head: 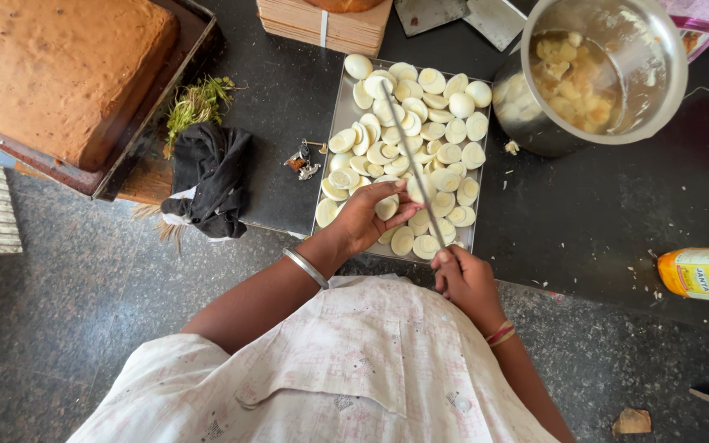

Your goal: The person slices several hard-boiled eggs using a knife, placing the slices onto a metal tray.

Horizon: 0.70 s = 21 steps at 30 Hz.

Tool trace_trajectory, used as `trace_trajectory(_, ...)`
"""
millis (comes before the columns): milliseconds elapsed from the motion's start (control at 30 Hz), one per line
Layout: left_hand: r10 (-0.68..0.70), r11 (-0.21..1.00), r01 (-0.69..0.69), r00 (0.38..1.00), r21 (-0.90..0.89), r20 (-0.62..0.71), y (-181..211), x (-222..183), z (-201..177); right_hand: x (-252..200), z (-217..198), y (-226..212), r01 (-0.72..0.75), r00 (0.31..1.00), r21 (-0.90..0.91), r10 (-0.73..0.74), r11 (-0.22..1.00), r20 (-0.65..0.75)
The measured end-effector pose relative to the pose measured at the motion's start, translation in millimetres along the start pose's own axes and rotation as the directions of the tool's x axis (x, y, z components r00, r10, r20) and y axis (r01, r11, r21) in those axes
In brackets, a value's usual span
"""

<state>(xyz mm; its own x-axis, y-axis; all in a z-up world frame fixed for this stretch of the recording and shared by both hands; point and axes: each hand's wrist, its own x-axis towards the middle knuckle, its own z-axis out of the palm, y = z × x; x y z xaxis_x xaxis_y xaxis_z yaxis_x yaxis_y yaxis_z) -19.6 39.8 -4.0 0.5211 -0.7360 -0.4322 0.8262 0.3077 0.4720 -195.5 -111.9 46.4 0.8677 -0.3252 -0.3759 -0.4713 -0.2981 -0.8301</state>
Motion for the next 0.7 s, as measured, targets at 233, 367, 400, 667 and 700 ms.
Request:
trace_trajectory(233,0.047,0.962,-0.043,0.999,0.271,-0.006,7.5,14.6,-10.5,-2.4,-10.4,13.2,0.067,0.996,0.276,-0.048,0.959,-0.075)
trace_trajectory(367,0.051,0.908,-0.009,0.995,0.418,-0.090,26.6,13.6,-6.6,3.9,-15.3,20.1,0.049,0.993,0.303,-0.014,0.952,-0.117)
trace_trajectory(400,0.053,0.879,0.004,0.993,0.476,-0.106,29.8,11.9,-5.1,3.7,-16.0,22.0,0.047,0.992,0.315,-0.008,0.948,-0.124)
trace_trajectory(667,0.069,0.372,-0.068,0.997,0.926,0.046,64.6,-7.1,19.2,4.6,-18.4,23.1,0.043,0.992,0.291,-0.007,0.956,-0.125)
trace_trajectory(700,0.031,0.153,0.023,0.999,0.988,-0.028,68.1,-8.3,23.1,4.7,-18.6,22.6,0.052,0.993,0.266,-0.021,0.962,-0.119)
